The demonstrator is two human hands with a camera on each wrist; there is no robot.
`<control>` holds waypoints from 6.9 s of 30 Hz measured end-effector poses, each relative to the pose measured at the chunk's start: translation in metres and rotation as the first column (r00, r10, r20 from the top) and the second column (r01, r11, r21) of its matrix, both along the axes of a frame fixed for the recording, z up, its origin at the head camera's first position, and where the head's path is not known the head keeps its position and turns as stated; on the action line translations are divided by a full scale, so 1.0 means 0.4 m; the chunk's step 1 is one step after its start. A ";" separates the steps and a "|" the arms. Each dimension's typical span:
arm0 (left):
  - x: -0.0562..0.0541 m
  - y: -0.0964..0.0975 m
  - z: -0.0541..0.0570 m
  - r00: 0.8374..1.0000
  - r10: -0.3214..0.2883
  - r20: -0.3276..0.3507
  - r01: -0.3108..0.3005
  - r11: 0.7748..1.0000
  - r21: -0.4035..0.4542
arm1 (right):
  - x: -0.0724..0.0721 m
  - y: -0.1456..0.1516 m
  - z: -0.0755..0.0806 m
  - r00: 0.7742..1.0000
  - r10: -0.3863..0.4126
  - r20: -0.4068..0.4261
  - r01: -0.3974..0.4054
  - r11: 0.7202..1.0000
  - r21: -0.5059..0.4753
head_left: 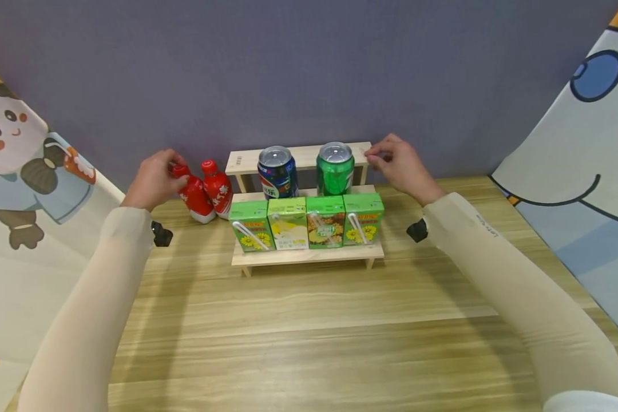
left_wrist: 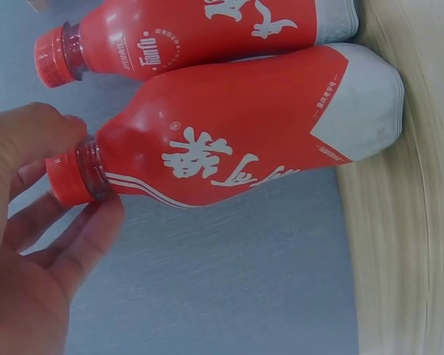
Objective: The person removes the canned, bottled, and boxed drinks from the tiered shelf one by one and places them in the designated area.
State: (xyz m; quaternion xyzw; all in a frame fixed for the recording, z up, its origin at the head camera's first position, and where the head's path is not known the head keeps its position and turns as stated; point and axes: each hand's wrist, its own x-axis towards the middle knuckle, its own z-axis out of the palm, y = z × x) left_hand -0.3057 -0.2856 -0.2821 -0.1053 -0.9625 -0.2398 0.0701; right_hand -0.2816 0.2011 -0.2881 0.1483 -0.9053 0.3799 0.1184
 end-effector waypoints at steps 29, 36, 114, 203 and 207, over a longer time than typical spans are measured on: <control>0.103 0.226 0.129 0.894 -0.313 -0.319 0.299 0.950 -0.096 | -0.002 0.002 0.001 1.000 0.011 -0.026 -0.010 1.000 0.018; 0.131 0.279 0.153 0.803 -0.437 -0.405 0.427 0.896 -0.121 | -0.005 0.004 -0.002 1.000 0.008 -0.017 -0.008 1.000 0.008; 0.163 0.331 0.193 0.957 -0.269 -0.111 0.262 0.962 -0.075 | 0.002 -0.001 -0.009 1.000 0.025 -0.009 -0.026 0.999 -0.019; 0.132 0.090 -0.103 0.972 -0.159 -0.175 0.139 0.983 -0.121 | -0.004 0.001 -0.001 0.999 0.013 -0.053 -0.012 1.000 0.028; 0.128 0.092 -0.107 0.972 -0.152 -0.180 0.132 0.984 -0.117 | -0.004 0.001 -0.002 0.998 0.013 -0.056 -0.012 1.000 0.029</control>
